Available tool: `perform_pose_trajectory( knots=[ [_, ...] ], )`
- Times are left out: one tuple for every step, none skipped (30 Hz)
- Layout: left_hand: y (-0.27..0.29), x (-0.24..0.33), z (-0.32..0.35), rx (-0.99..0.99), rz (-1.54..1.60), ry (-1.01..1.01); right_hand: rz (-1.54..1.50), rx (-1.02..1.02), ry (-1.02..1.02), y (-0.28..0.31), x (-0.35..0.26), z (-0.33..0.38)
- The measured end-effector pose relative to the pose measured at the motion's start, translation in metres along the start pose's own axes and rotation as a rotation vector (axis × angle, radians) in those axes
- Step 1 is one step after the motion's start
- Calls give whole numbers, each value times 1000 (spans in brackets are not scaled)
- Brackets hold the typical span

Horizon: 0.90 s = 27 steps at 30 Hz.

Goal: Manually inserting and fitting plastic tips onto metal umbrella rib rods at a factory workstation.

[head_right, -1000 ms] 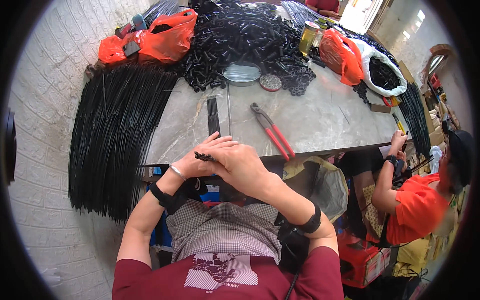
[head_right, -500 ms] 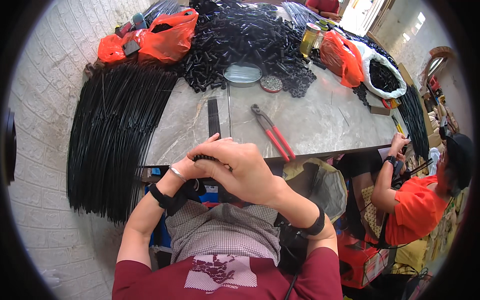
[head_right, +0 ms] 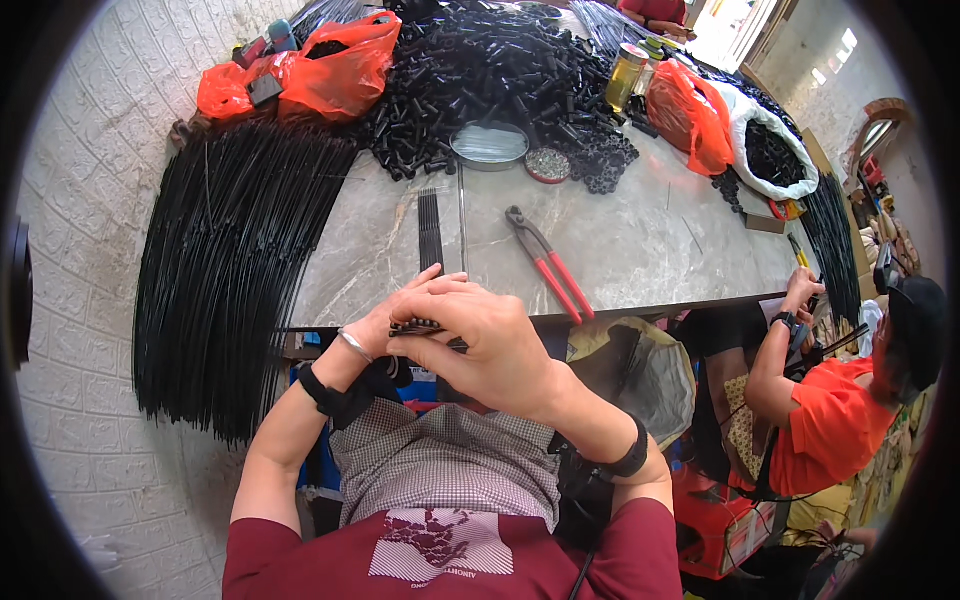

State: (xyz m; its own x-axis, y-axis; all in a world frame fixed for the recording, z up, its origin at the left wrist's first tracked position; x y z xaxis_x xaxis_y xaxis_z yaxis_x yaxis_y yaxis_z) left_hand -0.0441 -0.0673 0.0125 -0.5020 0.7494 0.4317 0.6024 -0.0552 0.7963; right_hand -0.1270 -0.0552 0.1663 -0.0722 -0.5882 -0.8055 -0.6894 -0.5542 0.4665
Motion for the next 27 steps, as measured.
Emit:
perform_pose_trajectory(
  knots=[
    [0,2,-1,-23,-37,-20,-1,0,-1,0,1,0],
    [0,4,-1,-23,-36,-19,5,20,15,1,0,1],
    [3,3,-1,14,22,7,11,40,31,2,-1,2],
    [5,2,-1,53,78,35,10,39,32,2,0,2],
    [5,2,-1,53,78,36,17,43,29,2,1,2],
    [5,1,-1,51,72,40,24,47,27,1,2,2],
    [4,1,-1,49,68,44,24,46,26,1,3,2],
    [4,0,-1,50,69,45,21,38,36,0,3,2],
    [4,2,-1,40,50,30,18,30,47,-1,3,2],
    [4,3,-1,31,30,17,17,28,46,-1,2,2],
    [5,3,-1,31,31,18,-3,9,25,-2,3,2],
    [7,7,-3,14,-10,-29,-23,-10,4,-3,4,1],
    [7,11,-4,-3,-51,-77,-23,-11,4,-2,4,2],
    [5,10,-3,-2,-51,-77,-75,-33,-31,-2,7,1],
    [2,5,-1,21,-43,-59,-126,-54,-66,-3,10,0],
    [2,3,0,43,-34,-39,-127,-55,-68,-4,9,-1],
    [2,4,-1,43,-33,-38,-199,-45,-98,-3,10,-3],
    [1,1,-1,50,32,-4,-271,-36,-127,-1,11,-4],
    [1,0,-1,57,97,30,-271,-37,-128,-1,11,-6],
    [-2,-1,1,58,96,31,-213,-58,-44,-1,3,-7],
    [-11,-9,6,55,233,83,-156,-80,40,-2,-5,-6],
    [-14,-11,4,53,370,131,-153,-80,41,-2,-5,-7],
    [-10,-7,2,54,368,129,-145,-67,47,-1,-6,-7],
    [2,3,0,60,139,62,-138,-55,54,0,-7,-6],
    [18,19,-4,65,-95,3,-143,-61,62,-2,-7,-7],
    [26,25,-6,68,-102,3,-123,-58,46,-1,-5,-7],
    [40,31,-5,156,-24,10,-104,-56,32,0,-2,-7]
  ],
)
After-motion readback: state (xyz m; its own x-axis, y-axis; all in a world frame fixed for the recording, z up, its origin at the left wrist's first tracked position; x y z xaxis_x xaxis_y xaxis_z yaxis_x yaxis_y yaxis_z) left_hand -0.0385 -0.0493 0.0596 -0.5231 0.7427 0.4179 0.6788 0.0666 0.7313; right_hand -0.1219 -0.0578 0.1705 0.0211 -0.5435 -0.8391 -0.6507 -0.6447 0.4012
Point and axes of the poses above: each hand's wrist, its own z-axis away from the middle knuckle, its own y-axis out of the back of the hand, x = y × z, the point moved 9 cm from there along -z, towards the middle knuckle, and after that the axes turned 13 degrees about -y, right-handed, at the moved point
